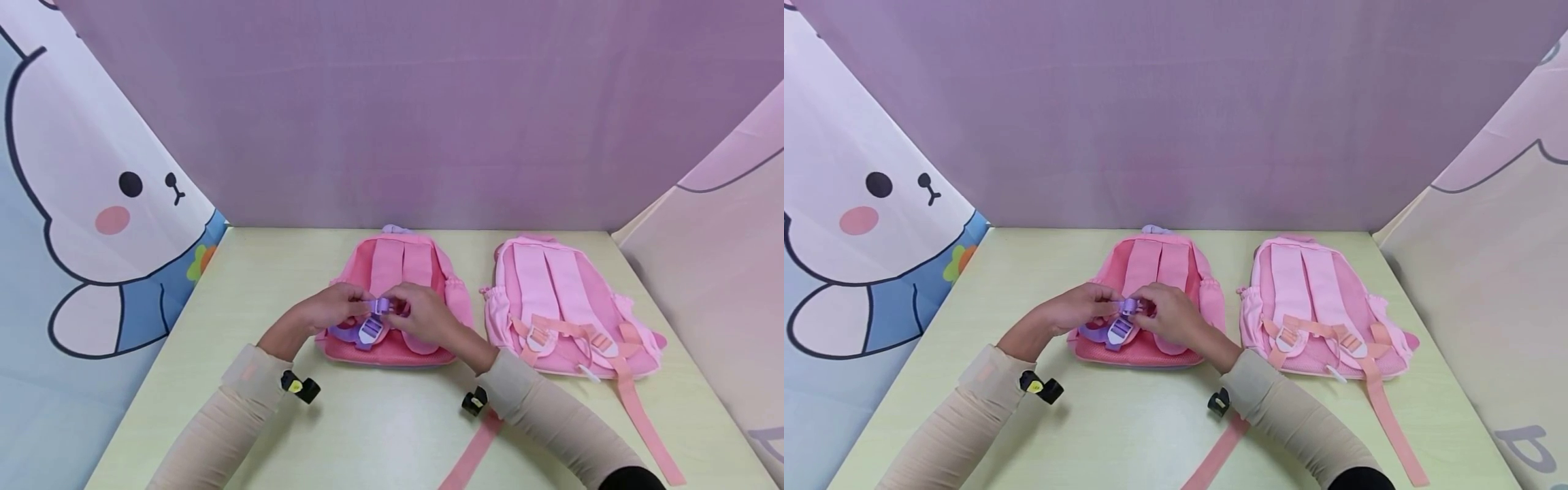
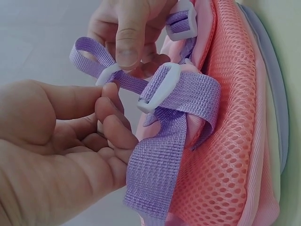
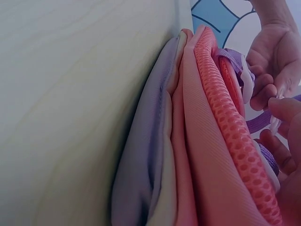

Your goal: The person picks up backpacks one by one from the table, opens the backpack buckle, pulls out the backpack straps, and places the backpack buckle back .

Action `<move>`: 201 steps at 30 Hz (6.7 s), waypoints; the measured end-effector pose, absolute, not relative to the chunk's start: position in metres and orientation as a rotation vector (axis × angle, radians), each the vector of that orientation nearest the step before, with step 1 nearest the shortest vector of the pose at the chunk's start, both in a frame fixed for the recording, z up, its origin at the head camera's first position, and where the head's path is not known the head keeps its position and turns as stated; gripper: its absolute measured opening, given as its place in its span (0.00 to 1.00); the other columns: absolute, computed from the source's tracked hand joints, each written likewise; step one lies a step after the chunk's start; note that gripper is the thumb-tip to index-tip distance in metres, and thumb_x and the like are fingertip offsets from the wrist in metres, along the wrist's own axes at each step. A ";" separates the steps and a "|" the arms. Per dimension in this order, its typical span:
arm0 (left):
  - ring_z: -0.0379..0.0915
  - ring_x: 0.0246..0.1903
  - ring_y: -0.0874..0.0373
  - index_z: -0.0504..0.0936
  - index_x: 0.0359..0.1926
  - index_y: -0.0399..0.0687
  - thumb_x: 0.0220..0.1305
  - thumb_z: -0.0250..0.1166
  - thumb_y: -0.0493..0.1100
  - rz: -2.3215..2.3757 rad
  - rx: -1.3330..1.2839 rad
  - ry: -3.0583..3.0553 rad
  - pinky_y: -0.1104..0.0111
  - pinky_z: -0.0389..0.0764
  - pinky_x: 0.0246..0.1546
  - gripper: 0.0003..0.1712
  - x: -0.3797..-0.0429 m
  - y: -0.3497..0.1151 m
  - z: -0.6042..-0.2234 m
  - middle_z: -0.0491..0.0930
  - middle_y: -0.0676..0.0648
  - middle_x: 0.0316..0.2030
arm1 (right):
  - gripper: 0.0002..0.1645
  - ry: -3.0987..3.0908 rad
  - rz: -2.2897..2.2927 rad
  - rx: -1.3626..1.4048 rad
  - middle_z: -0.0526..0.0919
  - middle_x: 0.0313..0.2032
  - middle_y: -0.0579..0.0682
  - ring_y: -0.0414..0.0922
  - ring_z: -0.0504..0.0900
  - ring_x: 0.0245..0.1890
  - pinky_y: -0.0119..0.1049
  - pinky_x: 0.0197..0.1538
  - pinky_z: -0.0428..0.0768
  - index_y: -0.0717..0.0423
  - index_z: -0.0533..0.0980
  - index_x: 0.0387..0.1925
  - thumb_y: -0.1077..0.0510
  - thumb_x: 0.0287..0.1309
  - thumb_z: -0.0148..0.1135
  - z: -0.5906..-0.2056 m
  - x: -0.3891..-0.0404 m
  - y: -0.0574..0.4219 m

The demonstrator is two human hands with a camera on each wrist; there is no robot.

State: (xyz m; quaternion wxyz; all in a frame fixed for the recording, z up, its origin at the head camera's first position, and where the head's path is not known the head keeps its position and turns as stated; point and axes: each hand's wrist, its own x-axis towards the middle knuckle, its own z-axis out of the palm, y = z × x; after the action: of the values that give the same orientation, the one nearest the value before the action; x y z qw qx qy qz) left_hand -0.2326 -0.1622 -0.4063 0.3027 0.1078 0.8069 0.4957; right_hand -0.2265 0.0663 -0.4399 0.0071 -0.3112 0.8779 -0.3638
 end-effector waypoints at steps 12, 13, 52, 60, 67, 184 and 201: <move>0.70 0.31 0.56 0.82 0.47 0.38 0.75 0.56 0.38 1.310 0.308 2.143 0.70 0.72 0.33 0.10 -0.234 -0.163 -0.410 0.74 0.48 0.30 | 0.17 2.747 -1.117 -1.016 0.83 0.39 0.44 0.40 0.78 0.37 0.29 0.41 0.80 0.50 0.84 0.51 0.55 0.61 0.72 -0.439 -0.228 0.062; 0.70 0.31 0.56 0.82 0.46 0.38 0.75 0.56 0.39 1.315 0.307 2.140 0.70 0.72 0.33 0.10 -0.234 -0.164 -0.410 0.74 0.48 0.30 | 0.16 2.750 -1.122 -1.018 0.83 0.39 0.44 0.40 0.78 0.37 0.29 0.41 0.80 0.50 0.83 0.51 0.55 0.61 0.72 -0.438 -0.228 0.062; 0.70 0.34 0.55 0.81 0.47 0.38 0.74 0.59 0.40 1.364 0.263 2.136 0.70 0.74 0.36 0.10 -0.234 -0.166 -0.406 0.76 0.44 0.34 | 0.18 2.771 -1.144 -1.027 0.84 0.40 0.46 0.43 0.81 0.39 0.32 0.42 0.82 0.51 0.83 0.51 0.57 0.58 0.73 -0.435 -0.228 0.063; 0.70 0.33 0.55 0.83 0.47 0.39 0.73 0.61 0.41 1.351 0.256 2.143 0.70 0.74 0.35 0.10 -0.234 -0.164 -0.406 0.75 0.45 0.33 | 0.19 2.773 -1.128 -1.011 0.85 0.42 0.45 0.41 0.80 0.39 0.31 0.43 0.81 0.49 0.82 0.52 0.57 0.58 0.74 -0.435 -0.227 0.063; 0.69 0.31 0.56 0.84 0.45 0.39 0.73 0.60 0.39 1.364 0.246 2.146 0.71 0.73 0.33 0.09 -0.232 -0.162 -0.403 0.74 0.47 0.29 | 0.18 2.778 -1.128 -1.013 0.84 0.41 0.45 0.42 0.80 0.38 0.30 0.42 0.80 0.50 0.83 0.51 0.57 0.58 0.73 -0.436 -0.227 0.063; 0.65 0.27 0.57 0.81 0.44 0.34 0.76 0.57 0.43 1.421 0.295 2.142 0.69 0.68 0.28 0.14 -0.229 -0.162 -0.396 0.70 0.48 0.26 | 0.12 2.839 -1.174 -0.993 0.83 0.37 0.46 0.40 0.78 0.34 0.30 0.38 0.80 0.54 0.81 0.44 0.57 0.59 0.71 -0.436 -0.225 0.056; 0.67 0.28 0.57 0.81 0.42 0.35 0.76 0.57 0.42 1.429 0.296 2.142 0.70 0.70 0.29 0.13 -0.227 -0.160 -0.392 0.73 0.44 0.29 | 0.13 2.839 -1.133 -0.952 0.84 0.37 0.48 0.42 0.80 0.36 0.30 0.41 0.80 0.56 0.81 0.44 0.56 0.59 0.72 -0.435 -0.223 0.057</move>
State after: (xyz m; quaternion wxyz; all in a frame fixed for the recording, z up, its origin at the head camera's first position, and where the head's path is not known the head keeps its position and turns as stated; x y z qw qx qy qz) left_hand -0.2270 -0.1598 -0.3923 0.2713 0.1100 0.7955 0.5306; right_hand -0.2231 0.0574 -0.4353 -0.0301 -0.2972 0.8864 -0.3536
